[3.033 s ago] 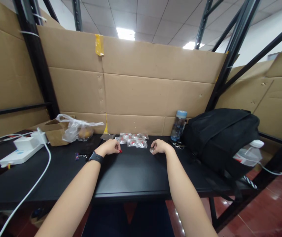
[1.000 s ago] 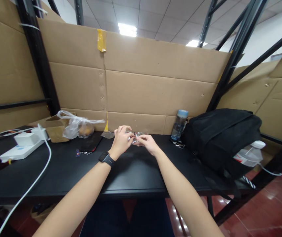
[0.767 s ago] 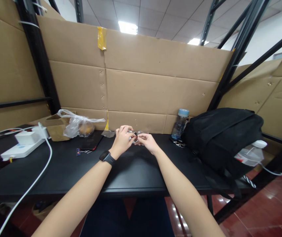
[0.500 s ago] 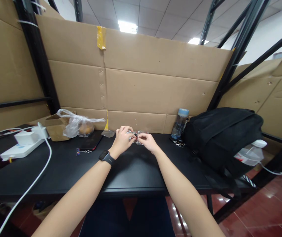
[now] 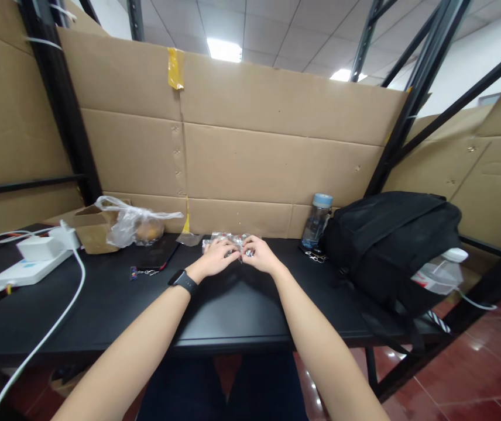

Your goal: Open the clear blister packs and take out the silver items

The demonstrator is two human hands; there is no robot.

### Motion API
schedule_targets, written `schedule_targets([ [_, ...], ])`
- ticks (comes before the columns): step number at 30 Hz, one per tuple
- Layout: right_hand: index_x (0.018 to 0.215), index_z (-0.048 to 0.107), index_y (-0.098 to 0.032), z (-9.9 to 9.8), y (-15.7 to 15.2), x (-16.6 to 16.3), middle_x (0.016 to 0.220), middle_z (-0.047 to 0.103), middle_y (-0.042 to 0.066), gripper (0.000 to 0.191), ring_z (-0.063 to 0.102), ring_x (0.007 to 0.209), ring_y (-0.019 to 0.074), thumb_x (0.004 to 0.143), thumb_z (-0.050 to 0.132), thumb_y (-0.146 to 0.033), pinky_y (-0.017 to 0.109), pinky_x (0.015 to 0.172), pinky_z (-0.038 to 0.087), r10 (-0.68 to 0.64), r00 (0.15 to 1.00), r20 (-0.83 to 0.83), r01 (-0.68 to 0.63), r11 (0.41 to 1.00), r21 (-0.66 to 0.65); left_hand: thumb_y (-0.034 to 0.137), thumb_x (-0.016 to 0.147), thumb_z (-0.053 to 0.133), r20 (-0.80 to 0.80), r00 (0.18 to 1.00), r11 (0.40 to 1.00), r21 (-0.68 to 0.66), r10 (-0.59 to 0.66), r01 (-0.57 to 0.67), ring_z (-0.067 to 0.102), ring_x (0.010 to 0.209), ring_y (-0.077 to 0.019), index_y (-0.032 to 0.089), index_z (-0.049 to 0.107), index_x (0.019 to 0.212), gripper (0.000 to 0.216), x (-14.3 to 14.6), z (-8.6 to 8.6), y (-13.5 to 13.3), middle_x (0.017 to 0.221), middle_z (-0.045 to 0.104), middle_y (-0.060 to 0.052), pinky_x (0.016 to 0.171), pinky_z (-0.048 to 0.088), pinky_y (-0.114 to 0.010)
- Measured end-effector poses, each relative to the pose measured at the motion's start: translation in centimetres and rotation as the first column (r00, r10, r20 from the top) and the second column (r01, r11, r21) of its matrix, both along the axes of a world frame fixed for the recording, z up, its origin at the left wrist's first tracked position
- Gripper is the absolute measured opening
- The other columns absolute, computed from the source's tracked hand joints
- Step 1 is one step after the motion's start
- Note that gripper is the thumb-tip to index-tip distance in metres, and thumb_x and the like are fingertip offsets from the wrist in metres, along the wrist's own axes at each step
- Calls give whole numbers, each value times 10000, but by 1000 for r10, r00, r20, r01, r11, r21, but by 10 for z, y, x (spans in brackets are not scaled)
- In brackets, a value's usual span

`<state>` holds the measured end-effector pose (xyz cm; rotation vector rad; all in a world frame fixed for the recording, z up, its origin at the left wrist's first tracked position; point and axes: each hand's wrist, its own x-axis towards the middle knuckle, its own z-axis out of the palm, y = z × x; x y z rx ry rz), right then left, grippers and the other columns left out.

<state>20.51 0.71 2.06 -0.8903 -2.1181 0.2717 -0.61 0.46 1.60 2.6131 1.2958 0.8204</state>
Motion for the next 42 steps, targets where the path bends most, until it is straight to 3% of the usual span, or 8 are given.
schedule_targets([
  [11, 697, 725, -191, 5, -1, 4, 995, 632, 27, 105, 625, 902, 171, 697, 736, -86, 294, 861, 471, -26, 1000, 6, 26, 997, -68, 563, 912, 579, -81, 992, 994, 52, -95, 100, 549, 1128, -294, 358, 729, 1140, 341, -5, -11, 5, 1225, 658, -60, 1026, 393, -495],
  [15, 696, 735, -183, 2, 1, 8, 962, 661, 32, 65, 631, 869, 169, 701, 757, -122, 294, 858, 470, 11, 997, 74, -4, 996, -89, 391, 963, 520, -58, 984, 984, 58, -167, 170, 605, 1105, -245, 280, 714, 1152, 293, -16, -6, 14, 1169, 697, -74, 1011, 439, -389],
  [18, 695, 740, -184, 1, 2, 12, 898, 688, 25, 63, 639, 842, 166, 711, 746, -123, 278, 833, 473, 73, 988, 140, -51, 987, -151, 261, 872, 588, -82, 988, 991, 24, -131, 133, 652, 1014, -235, 234, 726, 1078, 249, -31, -2, 21, 1081, 729, -78, 940, 479, -336],
  [21, 791, 768, -200, 3, 3, 21, 819, 710, 7, 91, 638, 764, 158, 725, 735, -147, 256, 744, 476, 93, 963, 253, -16, 957, -290, 235, 746, 699, -153, 984, 995, -65, -91, 82, 682, 929, -235, 239, 751, 963, 223, -45, -1, 26, 986, 752, -54, 871, 493, -305],
  [26, 981, 778, -219, 9, 4, 55, 951, 741, 40, 516, 668, 805, 201, 482, 905, -188, 263, 708, 492, -188, 888, 419, 364, 844, -394, 292, 759, 725, -161, 981, 984, -158, -112, 86, 693, 871, -213, 252, 768, 841, 101, -48, -5, 28, 898, 769, -26, 827, 484, -274],
  [28, 996, 776, -209, 11, 4, 69, 962, 739, 49, 583, 676, 808, 205, 433, 925, -195, 262, 709, 497, -236, 860, 452, 440, 792, -424, 313, 796, 691, -140, 980, 976, -186, -141, 114, 691, 838, -198, 250, 768, 815, 101, -46, -5, 27, 867, 770, -21, 803, 479, -261],
  [35, 850, 770, -196, 11, 6, 79, 778, 710, -6, 447, 647, 691, 153, 432, 926, -177, 232, 634, 469, -232, 878, 419, 435, 753, -494, 323, 746, 734, -139, 977, 953, -280, -162, 118, 684, 769, -186, 233, 748, 780, 97, -42, -6, 25, 809, 752, -8, 714, 463, -245],
  [42, 840, 728, -191, 11, 4, 72, 648, 672, -31, 448, 611, 575, 138, 433, 910, -148, 233, 558, 433, -228, 884, 409, 442, 696, -567, 257, 863, 597, -68, 990, 988, -100, -127, 120, 678, 813, -192, 223, 667, 863, 78, -28, 1, 12, 856, 746, -20, 770, 467, -269],
])
